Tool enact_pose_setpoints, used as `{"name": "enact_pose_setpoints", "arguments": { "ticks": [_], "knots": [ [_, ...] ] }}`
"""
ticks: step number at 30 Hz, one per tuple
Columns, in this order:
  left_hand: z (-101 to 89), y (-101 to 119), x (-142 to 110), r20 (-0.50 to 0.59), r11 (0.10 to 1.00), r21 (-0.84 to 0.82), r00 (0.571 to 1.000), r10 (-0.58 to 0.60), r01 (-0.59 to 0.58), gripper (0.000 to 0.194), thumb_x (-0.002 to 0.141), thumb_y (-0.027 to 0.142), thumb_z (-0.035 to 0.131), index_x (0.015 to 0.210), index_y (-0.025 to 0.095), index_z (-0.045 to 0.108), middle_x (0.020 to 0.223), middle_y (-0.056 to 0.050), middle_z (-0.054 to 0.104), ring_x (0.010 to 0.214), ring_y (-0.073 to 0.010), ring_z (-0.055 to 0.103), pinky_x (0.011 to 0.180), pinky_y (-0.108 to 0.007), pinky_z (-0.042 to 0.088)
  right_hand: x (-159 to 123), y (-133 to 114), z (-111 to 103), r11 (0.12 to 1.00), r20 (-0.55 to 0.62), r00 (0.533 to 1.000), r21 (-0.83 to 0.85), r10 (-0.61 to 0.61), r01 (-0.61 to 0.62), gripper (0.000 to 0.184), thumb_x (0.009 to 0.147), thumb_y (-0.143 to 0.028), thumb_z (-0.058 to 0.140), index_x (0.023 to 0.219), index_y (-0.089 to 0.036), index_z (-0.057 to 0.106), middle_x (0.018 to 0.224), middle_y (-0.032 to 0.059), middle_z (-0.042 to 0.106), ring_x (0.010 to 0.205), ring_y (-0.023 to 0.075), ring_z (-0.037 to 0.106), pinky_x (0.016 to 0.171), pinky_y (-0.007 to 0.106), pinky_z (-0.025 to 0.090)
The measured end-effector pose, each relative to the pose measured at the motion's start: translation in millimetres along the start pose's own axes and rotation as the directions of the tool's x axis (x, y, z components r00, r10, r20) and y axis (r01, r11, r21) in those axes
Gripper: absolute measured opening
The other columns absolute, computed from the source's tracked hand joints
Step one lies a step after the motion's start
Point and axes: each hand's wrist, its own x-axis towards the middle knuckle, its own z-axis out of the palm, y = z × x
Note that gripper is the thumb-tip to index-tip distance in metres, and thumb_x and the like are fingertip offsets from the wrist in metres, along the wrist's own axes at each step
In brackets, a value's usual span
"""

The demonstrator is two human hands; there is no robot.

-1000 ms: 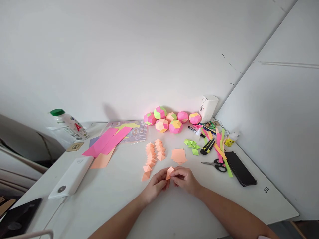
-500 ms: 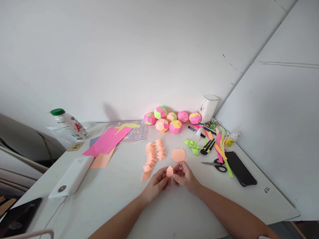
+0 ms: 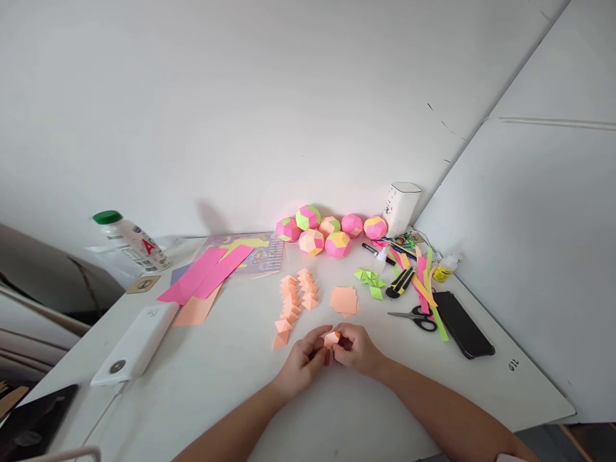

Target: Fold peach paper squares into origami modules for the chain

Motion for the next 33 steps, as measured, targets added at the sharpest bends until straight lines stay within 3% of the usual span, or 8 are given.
{"name": "enact_pose_setpoints", "arguments": {
  "ticks": [8, 13, 17, 20, 23, 27, 29, 33],
  "knots": [
    [-3.5, 5.8, 0.0, -0.051, 0.977, -0.168, 0.988, -0.145, 0.135, 0.043, 0.074, 0.022, 0.051, 0.117, 0.016, 0.049, 0.054, 0.008, 0.039, 0.052, -0.0107, 0.042, 0.053, -0.024, 0.032, -2.1, -3.2, -1.2, 0.996, 0.024, 0.999, 0.081, 0.031, -0.033, 0.007, 0.068, -0.01, 0.052, 0.069, -0.017, 0.052, 0.053, -0.0029, 0.056, 0.048, 0.0127, 0.055, 0.047, 0.024, 0.044],
    [-8.1, 4.3, -0.6, -0.092, 0.964, -0.2, 0.976, -0.198, 0.176, 0.044, 0.071, 0.023, 0.051, 0.115, 0.016, 0.051, 0.052, 0.009, 0.035, 0.046, -0.008, 0.031, 0.047, -0.022, 0.025, -0.6, -7.7, -6.2, 0.96, 0.031, 1.0, 0.279, 0.007, -0.015, 0.005, 0.079, -0.022, 0.05, 0.078, -0.018, 0.048, 0.06, -0.003, 0.056, 0.05, 0.0117, 0.055, 0.046, 0.024, 0.045],
    [-6.6, 5.9, 0.0, -0.021, 0.972, -0.149, 0.983, -0.185, 0.18, 0.042, 0.075, 0.027, 0.053, 0.116, 0.017, 0.05, 0.056, 0.008, 0.038, 0.044, -0.0067, 0.028, 0.046, -0.022, 0.023, -0.3, -7.2, -6.2, 0.957, 0.034, 0.999, 0.289, 0.011, -0.02, 0.017, 0.08, -0.033, 0.058, 0.085, -0.018, 0.05, 0.066, -0.0033, 0.055, 0.051, 0.0104, 0.056, 0.048, 0.023, 0.045],
    [-3.9, 6.5, 1.1, -0.083, 0.982, -0.119, 0.984, -0.16, 0.15, 0.042, 0.077, 0.031, 0.055, 0.116, 0.017, 0.049, 0.058, 0.008, 0.035, 0.048, -0.0079, 0.031, 0.048, -0.021, 0.027, 0.7, -3.3, -4.3, 0.973, 0.011, 1.0, 0.229, 0.024, -0.026, 0.018, 0.078, -0.032, 0.062, 0.078, -0.017, 0.054, 0.058, -0.0045, 0.054, 0.048, 0.0097, 0.054, 0.047, 0.022, 0.045],
    [-2.2, 6.2, 1.9, -0.139, 0.988, -0.108, 0.982, -0.125, 0.111, 0.043, 0.078, 0.035, 0.058, 0.117, 0.019, 0.048, 0.069, 0.005, 0.044, 0.054, -0.0092, 0.04, 0.051, -0.022, 0.034, 2.2, -1.4, -3.6, 0.969, -0.031, 0.999, 0.248, 0.015, -0.007, 0.019, 0.076, -0.033, 0.064, 0.076, -0.016, 0.055, 0.059, -0.0037, 0.056, 0.048, 0.0102, 0.055, 0.047, 0.023, 0.046],
    [-1.5, 5.2, 3.5, -0.092, 0.987, -0.07, 0.984, -0.15, 0.144, 0.026, 0.083, 0.043, 0.053, 0.089, 0.018, 0.056, 0.063, 0.004, 0.049, 0.052, -0.0097, 0.043, 0.05, -0.022, 0.034, 2.4, -4.2, -4.8, 0.972, -0.078, 0.997, 0.236, 0.012, 0.006, 0.018, 0.075, -0.034, 0.065, 0.077, -0.016, 0.06, 0.061, -0.0014, 0.06, 0.052, 0.012, 0.057, 0.05, 0.025, 0.048],
    [-1.5, 4.9, 5.3, -0.114, 0.985, -0.092, 0.981, -0.157, 0.147, 0.03, 0.083, 0.046, 0.052, 0.074, 0.017, 0.051, 0.057, 0.004, 0.049, 0.05, -0.0095, 0.043, 0.049, -0.022, 0.034, 1.5, -5.4, -5.1, 0.975, -0.07, 0.998, 0.221, -0.007, 0.022, 0.016, 0.076, -0.031, 0.065, 0.077, -0.016, 0.063, 0.061, -0.0011, 0.06, 0.054, 0.0127, 0.058, 0.052, 0.026, 0.049],
    [-2.3, 5.6, 9.1, -0.162, 0.971, -0.171, 0.967, -0.197, 0.169, 0.033, 0.081, 0.05, 0.053, 0.072, 0.018, 0.048, 0.053, 0.005, 0.051, 0.047, -0.0099, 0.045, 0.048, -0.022, 0.036, -0.5, -3.2, -3.5, 0.978, -0.018, 0.996, 0.188, -0.086, 0.088, 0.011, 0.078, -0.023, 0.06, 0.081, -0.016, 0.068, 0.068, 0.0009, 0.062, 0.058, 0.0131, 0.06, 0.053, 0.026, 0.05]
  ]
}}
